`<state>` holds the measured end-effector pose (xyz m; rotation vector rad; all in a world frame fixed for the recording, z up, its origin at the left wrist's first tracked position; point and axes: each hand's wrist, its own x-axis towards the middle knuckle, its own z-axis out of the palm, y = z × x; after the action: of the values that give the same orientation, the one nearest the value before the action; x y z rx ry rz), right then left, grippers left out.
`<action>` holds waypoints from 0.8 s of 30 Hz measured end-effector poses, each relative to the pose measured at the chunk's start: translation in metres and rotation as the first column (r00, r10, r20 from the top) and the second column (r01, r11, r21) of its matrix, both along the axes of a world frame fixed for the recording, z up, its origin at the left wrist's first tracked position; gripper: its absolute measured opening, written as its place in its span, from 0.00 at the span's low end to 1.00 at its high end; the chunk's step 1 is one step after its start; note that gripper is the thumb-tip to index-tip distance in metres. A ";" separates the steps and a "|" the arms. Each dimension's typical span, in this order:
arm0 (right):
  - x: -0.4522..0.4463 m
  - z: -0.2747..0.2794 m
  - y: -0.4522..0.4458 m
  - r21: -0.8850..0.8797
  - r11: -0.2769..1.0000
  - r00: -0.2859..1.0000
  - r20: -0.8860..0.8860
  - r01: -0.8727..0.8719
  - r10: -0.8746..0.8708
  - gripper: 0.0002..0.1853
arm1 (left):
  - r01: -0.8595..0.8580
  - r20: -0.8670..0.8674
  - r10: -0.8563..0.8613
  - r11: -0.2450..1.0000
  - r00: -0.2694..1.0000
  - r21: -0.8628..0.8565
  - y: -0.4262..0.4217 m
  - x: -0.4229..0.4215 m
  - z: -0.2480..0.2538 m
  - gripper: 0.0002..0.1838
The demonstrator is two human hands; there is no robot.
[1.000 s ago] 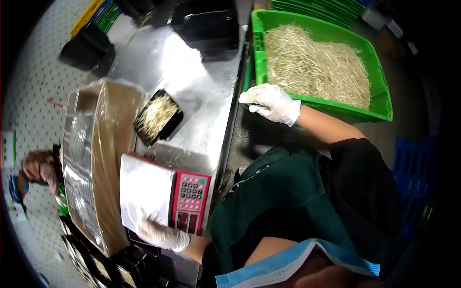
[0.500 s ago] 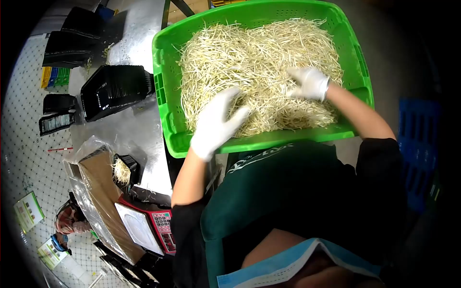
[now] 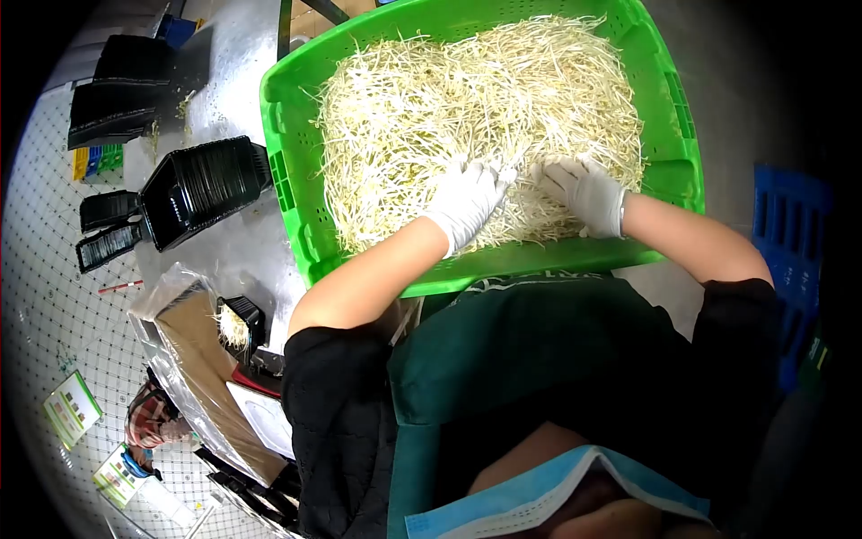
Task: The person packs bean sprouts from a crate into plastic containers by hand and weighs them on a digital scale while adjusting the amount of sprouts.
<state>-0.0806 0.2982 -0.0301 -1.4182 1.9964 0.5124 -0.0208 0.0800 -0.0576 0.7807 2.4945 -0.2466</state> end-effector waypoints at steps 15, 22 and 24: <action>-0.003 -0.014 0.025 -0.276 0.957 0.992 0.107 0.088 -0.061 0.58 | -0.216 -0.373 0.561 0.722 0.739 0.658 -0.088 -0.039 0.028 0.22; -0.004 -0.012 0.038 -0.294 0.956 1.000 -0.020 -0.003 -0.003 0.53 | -0.070 -0.323 0.210 0.915 0.923 0.397 0.004 -0.008 0.030 0.48; -0.004 -0.018 0.030 -0.244 0.970 0.999 -0.032 0.000 -0.009 0.49 | 0.100 -0.264 -0.042 0.972 0.964 0.211 0.031 0.001 0.005 0.48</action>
<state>-0.0847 0.3281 -0.0477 -1.5589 2.1474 0.2963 -0.0202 0.1108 -0.0529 0.9860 2.7765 -0.0976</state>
